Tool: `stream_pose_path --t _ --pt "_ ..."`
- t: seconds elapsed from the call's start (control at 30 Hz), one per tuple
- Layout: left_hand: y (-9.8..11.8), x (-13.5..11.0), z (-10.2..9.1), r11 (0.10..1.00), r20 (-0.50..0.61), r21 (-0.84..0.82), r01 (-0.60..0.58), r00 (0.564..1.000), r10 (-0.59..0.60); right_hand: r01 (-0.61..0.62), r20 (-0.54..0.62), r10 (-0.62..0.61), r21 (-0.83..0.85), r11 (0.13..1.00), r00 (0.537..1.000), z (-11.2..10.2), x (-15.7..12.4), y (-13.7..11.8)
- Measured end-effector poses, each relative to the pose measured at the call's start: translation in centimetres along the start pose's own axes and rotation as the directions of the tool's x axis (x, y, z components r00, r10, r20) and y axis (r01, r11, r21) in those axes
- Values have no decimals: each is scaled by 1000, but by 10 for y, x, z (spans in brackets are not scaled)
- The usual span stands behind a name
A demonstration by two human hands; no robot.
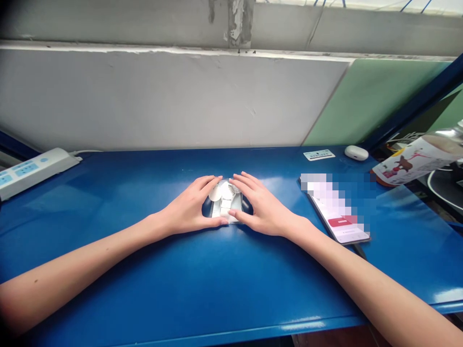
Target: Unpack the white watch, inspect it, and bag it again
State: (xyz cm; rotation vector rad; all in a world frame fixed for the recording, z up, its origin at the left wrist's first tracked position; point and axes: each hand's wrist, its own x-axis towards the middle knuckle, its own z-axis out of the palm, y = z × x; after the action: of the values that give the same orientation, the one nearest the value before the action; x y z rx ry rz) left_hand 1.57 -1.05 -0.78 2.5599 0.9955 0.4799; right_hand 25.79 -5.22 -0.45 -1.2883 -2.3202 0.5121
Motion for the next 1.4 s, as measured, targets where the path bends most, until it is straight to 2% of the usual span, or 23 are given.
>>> stream_pose_path --t 0.07,0.13,0.37,0.47,0.77,1.17,1.27,1.4 --pt "0 0 0 999 18 31 19 1000 -20 9 93 -5 -45 999 996 -2 0 2" --pt "1 1 -1 999 25 47 19 999 -20 8 135 3 -75 997 991 -3 1 6" --pt "-1 3 -6 999 70 35 9 997 -11 46 76 -40 -74 996 996 -6 3 15" --pt "-3 2 -4 1000 34 22 -5 999 4 52 51 -47 -87 995 998 -5 3 14" --pt "-13 0 5 995 -192 25 -97 976 100 36 54 -28 -150 988 998 -3 3 11" --pt "-5 3 2 1000 -254 10 -24 967 26 36 63 -25 -174 984 998 -2 1 12" --pt "-5 3 2 999 -229 12 -42 972 43 42 60 -32 -176 984 998 -2 2 11" --pt "-3 1 0 996 -104 66 -52 993 59 54 70 -43 -161 985 997 -5 2 11"
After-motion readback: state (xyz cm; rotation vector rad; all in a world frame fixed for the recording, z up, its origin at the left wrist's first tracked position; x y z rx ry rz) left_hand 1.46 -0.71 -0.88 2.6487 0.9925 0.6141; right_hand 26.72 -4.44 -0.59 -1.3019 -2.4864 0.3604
